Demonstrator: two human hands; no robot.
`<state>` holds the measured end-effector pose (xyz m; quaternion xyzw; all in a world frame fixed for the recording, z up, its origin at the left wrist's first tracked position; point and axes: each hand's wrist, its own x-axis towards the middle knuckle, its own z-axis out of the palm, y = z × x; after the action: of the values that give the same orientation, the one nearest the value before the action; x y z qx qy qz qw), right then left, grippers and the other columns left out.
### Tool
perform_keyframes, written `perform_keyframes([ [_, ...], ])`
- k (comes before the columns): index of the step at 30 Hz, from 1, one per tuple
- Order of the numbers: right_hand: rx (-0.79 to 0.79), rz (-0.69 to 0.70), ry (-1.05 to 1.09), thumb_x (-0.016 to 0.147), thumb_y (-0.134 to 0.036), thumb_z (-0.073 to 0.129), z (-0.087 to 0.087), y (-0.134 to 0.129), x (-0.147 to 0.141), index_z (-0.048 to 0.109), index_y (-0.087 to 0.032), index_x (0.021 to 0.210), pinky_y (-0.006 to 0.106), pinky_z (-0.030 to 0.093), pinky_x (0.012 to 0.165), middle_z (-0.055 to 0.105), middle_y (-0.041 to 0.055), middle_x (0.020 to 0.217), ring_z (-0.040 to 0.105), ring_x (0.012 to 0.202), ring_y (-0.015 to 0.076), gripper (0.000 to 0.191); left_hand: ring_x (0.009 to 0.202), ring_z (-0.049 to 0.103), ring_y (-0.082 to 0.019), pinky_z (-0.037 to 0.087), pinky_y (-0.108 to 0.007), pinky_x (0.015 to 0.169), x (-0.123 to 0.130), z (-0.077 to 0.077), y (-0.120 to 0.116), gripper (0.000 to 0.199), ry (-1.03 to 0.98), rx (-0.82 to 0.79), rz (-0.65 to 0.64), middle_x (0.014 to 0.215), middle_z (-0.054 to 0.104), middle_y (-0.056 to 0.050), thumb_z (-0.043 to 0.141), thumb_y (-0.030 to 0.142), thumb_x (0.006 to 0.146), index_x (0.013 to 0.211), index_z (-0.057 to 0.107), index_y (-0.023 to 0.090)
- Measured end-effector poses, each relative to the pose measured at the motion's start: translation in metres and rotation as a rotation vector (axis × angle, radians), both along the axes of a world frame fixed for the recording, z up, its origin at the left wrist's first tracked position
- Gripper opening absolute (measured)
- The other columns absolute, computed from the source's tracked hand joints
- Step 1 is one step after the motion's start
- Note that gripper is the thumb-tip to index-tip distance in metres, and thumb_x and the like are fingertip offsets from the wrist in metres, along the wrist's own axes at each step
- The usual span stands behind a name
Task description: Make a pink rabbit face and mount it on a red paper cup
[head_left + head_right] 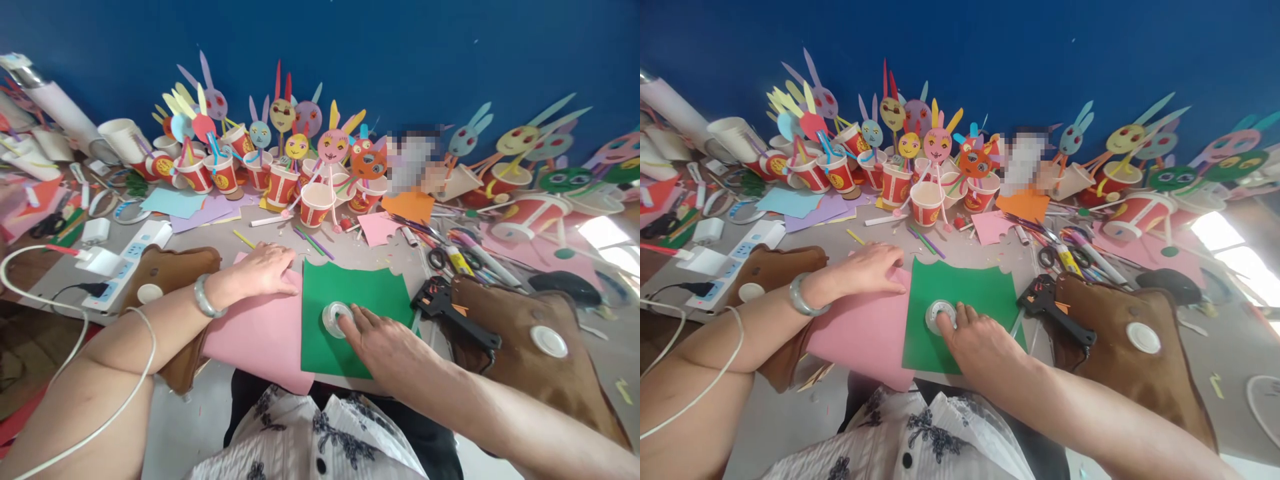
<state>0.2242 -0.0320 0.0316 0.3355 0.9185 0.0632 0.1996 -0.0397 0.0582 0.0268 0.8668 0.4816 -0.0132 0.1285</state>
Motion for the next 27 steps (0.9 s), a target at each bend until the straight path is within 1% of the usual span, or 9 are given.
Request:
perform_keyframes([
  [4, 0.026, 0.019, 0.011, 0.079, 0.000, 0.055, -0.002, 0.000, 0.001, 0.054, -0.014, 0.120, 0.032, 0.059, 0.064, 0.072, 0.0225, 0.114, 0.074, 0.092, 0.0288, 0.043, 0.082, 0.059, -0.017, 0.041, -0.027, 0.073, -0.008, -0.005, 0.011, 0.022, -0.108, -0.072, -0.014, 0.091, 0.062, -0.002, 0.068, 0.036, 0.085, 0.078, 0.055, 0.020],
  [7, 0.035, 0.017, 0.013, 0.079, -0.001, 0.055, -0.004, 0.000, 0.001, 0.054, -0.014, 0.119, 0.031, 0.058, 0.064, 0.072, 0.0222, 0.113, 0.074, 0.091, 0.0280, 0.042, 0.072, 0.057, -0.015, 0.037, -0.027, 0.064, -0.014, -0.007, 0.021, 0.019, -0.130, -0.164, 0.023, 0.082, 0.063, 0.000, 0.066, 0.037, 0.085, 0.081, 0.057, 0.020],
  [9, 0.032, 0.012, 0.014, 0.079, -0.001, 0.056, -0.005, 0.000, 0.001, 0.053, -0.015, 0.120, 0.030, 0.057, 0.064, 0.072, 0.0213, 0.112, 0.074, 0.089, 0.0268, 0.044, 0.069, 0.057, -0.015, 0.036, -0.027, 0.061, -0.018, -0.005, 0.027, 0.013, -0.126, -0.228, 0.053, 0.079, 0.065, 0.000, 0.066, 0.029, 0.079, 0.088, 0.060, 0.021],
  [11, 0.037, 0.014, 0.016, 0.078, -0.001, 0.056, -0.006, 0.000, 0.002, 0.052, -0.015, 0.122, 0.028, 0.056, 0.063, 0.072, 0.0199, 0.110, 0.073, 0.087, 0.0257, 0.046, 0.069, 0.059, -0.015, 0.037, -0.026, 0.060, -0.023, -0.004, 0.032, 0.018, -0.143, -0.263, 0.053, 0.079, 0.066, 0.001, 0.064, 0.023, 0.076, 0.093, 0.063, 0.021],
  [14, 0.056, 0.027, 0.016, 0.078, -0.001, 0.056, -0.006, 0.000, 0.002, 0.051, -0.016, 0.122, 0.028, 0.054, 0.061, 0.072, 0.0182, 0.107, 0.073, 0.085, 0.0249, 0.047, 0.069, 0.060, -0.015, 0.037, -0.025, 0.058, -0.030, -0.003, 0.038, 0.018, -0.148, -0.260, 0.058, 0.079, 0.067, 0.000, 0.062, 0.020, 0.074, 0.091, 0.065, 0.020],
  [18, 0.075, 0.042, 0.039, 0.075, 0.001, 0.055, -0.008, 0.001, 0.002, 0.053, -0.017, 0.115, 0.029, 0.051, 0.058, 0.071, 0.0172, 0.101, 0.072, 0.082, 0.0266, 0.044, 0.069, 0.060, -0.016, 0.037, -0.025, 0.059, -0.030, 0.001, 0.044, 0.017, -0.126, -0.171, 0.088, 0.080, 0.069, -0.001, 0.061, 0.018, 0.073, 0.089, 0.068, 0.019],
  [22, 0.099, 0.068, 0.146, 0.074, 0.003, 0.055, -0.011, 0.004, 0.007, 0.054, -0.016, 0.117, 0.030, 0.046, 0.055, 0.070, 0.0135, 0.092, 0.071, 0.077, 0.0263, 0.047, 0.074, 0.062, -0.017, 0.041, -0.026, 0.066, -0.031, 0.024, 0.043, 0.021, -0.053, -0.033, 0.128, 0.087, 0.072, -0.004, 0.061, 0.018, 0.077, 0.096, 0.069, 0.018],
  [25, 0.128, 0.101, 0.233, 0.077, 0.003, 0.054, -0.011, 0.006, 0.012, 0.053, -0.015, 0.119, 0.030, 0.042, 0.054, 0.068, 0.0079, 0.085, 0.068, 0.067, 0.0220, 0.046, 0.076, 0.062, -0.019, 0.039, -0.028, 0.067, -0.048, 0.053, 0.037, 0.019, 0.141, 0.016, 0.259, 0.087, 0.071, -0.005, 0.064, 0.029, 0.081, 0.095, 0.069, 0.017],
  [27, 0.153, 0.130, 0.317, 0.084, 0.001, 0.051, -0.006, 0.005, 0.012, 0.052, -0.015, 0.118, 0.031, 0.041, 0.055, 0.068, 0.0064, 0.082, 0.067, 0.066, 0.0213, 0.037, 0.077, 0.062, -0.019, 0.039, -0.028, 0.068, -0.063, 0.069, 0.027, 0.021, 0.249, 0.006, 0.283, 0.087, 0.071, -0.006, 0.061, 0.031, 0.084, 0.097, 0.069, 0.017],
])
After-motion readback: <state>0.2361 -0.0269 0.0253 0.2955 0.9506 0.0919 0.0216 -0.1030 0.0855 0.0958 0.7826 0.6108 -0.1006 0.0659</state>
